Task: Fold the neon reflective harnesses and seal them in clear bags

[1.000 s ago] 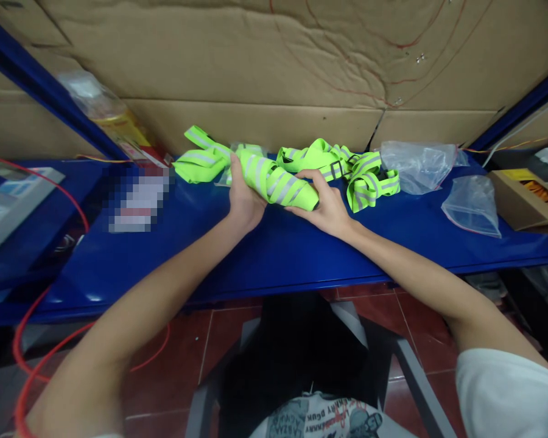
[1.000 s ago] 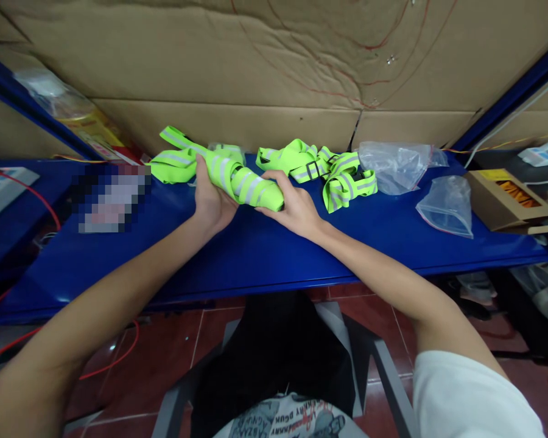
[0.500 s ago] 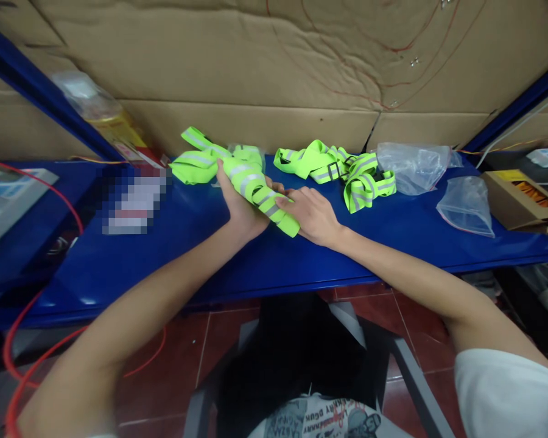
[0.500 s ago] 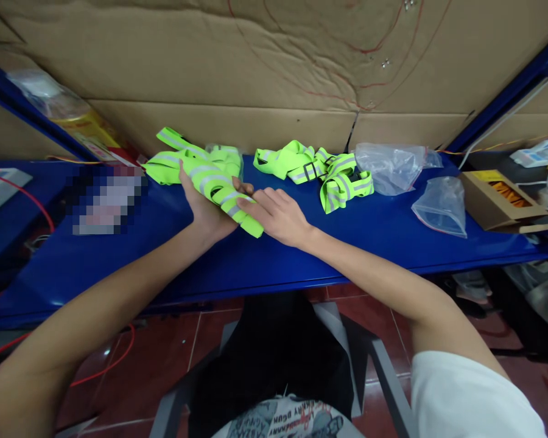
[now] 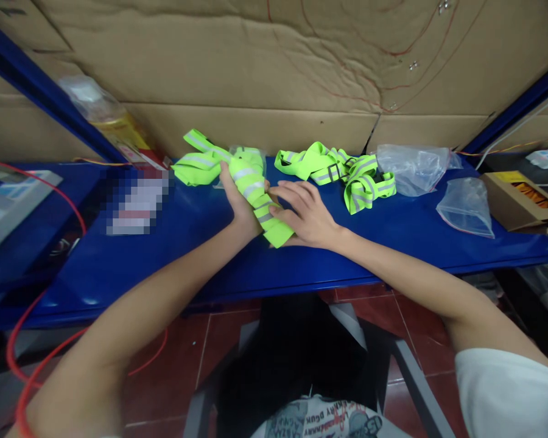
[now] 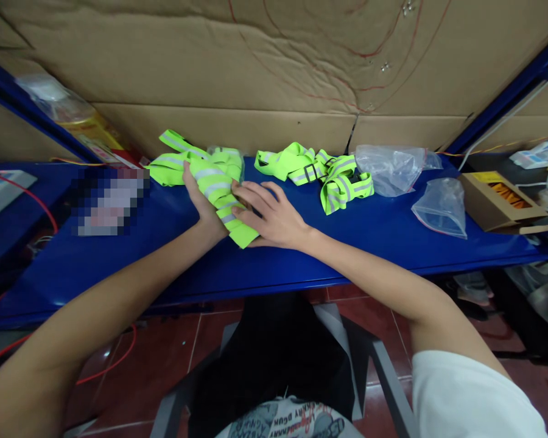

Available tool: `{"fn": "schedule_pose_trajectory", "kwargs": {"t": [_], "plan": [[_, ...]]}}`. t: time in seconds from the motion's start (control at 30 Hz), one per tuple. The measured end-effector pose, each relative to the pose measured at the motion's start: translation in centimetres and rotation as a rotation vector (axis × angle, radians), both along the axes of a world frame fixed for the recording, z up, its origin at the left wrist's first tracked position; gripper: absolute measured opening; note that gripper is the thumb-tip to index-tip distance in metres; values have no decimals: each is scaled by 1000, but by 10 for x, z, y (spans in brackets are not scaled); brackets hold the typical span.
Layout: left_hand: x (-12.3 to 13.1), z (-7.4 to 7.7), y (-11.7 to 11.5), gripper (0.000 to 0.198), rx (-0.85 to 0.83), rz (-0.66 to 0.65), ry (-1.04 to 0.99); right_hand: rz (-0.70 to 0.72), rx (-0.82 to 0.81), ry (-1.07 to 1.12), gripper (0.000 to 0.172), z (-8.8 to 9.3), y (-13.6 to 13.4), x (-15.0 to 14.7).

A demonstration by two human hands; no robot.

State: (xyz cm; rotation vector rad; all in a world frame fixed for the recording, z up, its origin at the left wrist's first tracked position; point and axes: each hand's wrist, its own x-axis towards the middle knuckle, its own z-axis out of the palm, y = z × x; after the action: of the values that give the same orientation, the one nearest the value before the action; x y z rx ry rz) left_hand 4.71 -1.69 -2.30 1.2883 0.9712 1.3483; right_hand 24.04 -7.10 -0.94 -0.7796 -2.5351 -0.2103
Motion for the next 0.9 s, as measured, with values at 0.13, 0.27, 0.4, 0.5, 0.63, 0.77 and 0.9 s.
{"fn": "schedule_pose_trajectory", "kwargs": {"t": [0.13,0.27,0.4,0.5,0.63,0.77,0.9], "plan": [[-8,8,10,93,-186,68,-82,87,-89,-49,86,14,4,12],[-18,15,21,99,-219,1,13,-274,-9,162,60,42,28,57],[-17,15,29,97,-263,49,-38,-889,186,478,50,66,64,135],[-10,13,28,90,-338,79,-78,-1362,100,590,70,67,86,198],[-2,10,23,81,-321,-3,-53,-1594,-67,687,82,51,91,261],[-3,8,24,79,-279,-35,-33,-1400,-172,651,52,48,83,271],[-6,5,28,78,-221,-70,24,-1065,181,647,53,65,77,221]]}}
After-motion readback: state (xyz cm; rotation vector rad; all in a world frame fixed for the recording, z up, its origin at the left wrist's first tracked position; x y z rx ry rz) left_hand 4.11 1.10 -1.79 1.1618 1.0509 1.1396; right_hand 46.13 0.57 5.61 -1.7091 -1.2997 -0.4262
